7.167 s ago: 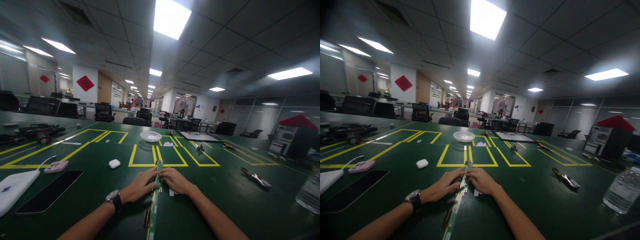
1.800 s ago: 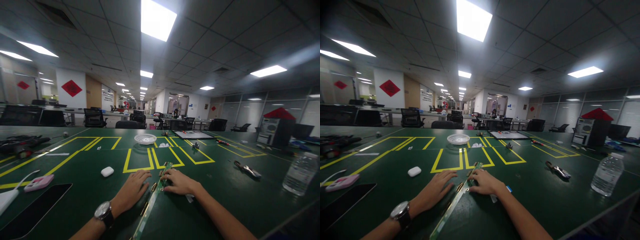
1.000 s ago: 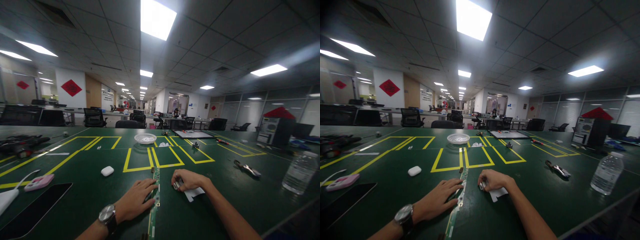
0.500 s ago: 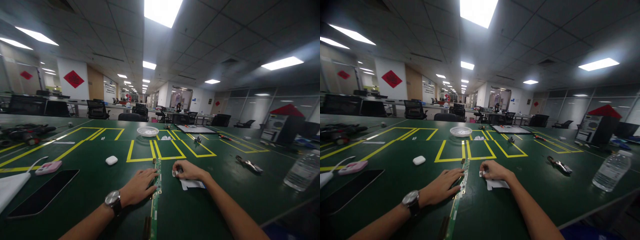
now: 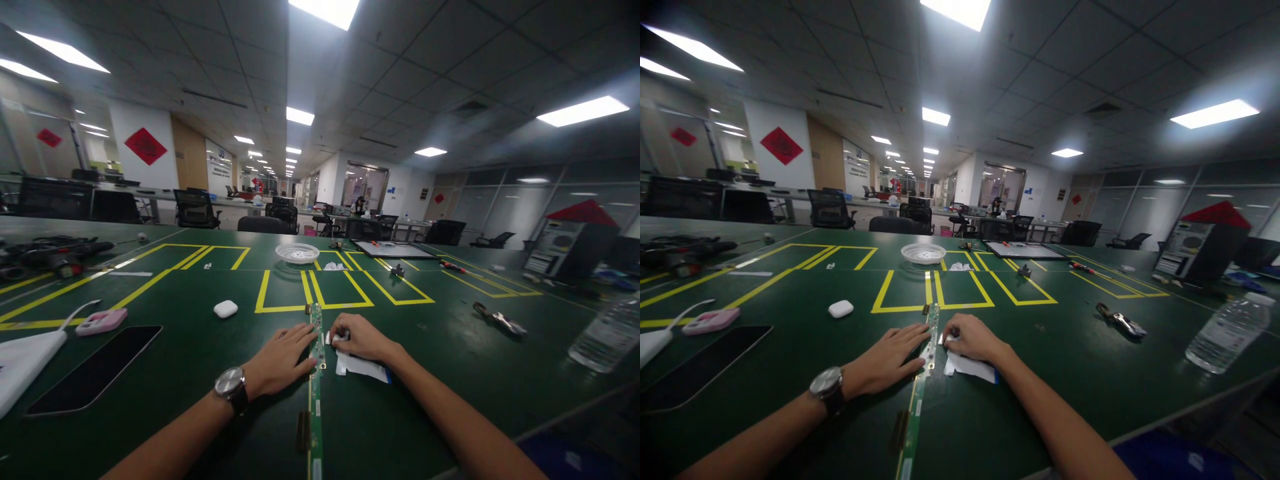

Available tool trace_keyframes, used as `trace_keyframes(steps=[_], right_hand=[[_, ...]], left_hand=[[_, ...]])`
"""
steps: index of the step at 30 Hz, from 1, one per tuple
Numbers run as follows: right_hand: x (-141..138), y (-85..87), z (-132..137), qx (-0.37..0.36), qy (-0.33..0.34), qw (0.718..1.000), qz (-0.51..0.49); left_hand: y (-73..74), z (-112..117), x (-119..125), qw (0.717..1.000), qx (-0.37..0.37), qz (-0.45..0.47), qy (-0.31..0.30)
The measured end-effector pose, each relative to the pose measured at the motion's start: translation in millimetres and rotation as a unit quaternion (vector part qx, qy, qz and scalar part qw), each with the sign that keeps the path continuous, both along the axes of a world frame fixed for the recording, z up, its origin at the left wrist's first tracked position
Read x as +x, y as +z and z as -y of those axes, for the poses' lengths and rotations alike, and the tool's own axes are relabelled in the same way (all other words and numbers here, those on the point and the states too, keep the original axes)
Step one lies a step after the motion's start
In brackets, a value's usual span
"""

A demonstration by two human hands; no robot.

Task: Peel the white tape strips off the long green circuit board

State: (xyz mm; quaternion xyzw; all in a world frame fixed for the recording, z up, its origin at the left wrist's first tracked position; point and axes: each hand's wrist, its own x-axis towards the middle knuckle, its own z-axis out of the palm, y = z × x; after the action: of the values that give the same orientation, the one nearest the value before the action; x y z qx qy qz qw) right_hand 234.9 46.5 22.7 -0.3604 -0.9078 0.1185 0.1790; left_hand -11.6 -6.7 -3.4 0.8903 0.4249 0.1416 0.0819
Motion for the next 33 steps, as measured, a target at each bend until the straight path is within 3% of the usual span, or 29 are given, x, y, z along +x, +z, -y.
trace_keyframes(steps=[13, 23, 33], right_hand=[[-2.1, 2.2, 4.1, 0.009, 0.018, 1.0, -0.001], [-7.3, -9.2, 2.3, 0.021, 0.0, 1.0, -0.023], [-4.9, -10.2, -3.6, 0.053, 0.068, 0.996, -0.028]], left_hand=[[-0.7, -0.6, 0.6, 1.0, -0.001, 0.002, 0.003], [1.8, -3.2, 0.1, 1.0, -0.015, -0.005, -0.02], [12.2, -6.3, 0.7, 0.998, -0.024, -0.026, -0.048]])
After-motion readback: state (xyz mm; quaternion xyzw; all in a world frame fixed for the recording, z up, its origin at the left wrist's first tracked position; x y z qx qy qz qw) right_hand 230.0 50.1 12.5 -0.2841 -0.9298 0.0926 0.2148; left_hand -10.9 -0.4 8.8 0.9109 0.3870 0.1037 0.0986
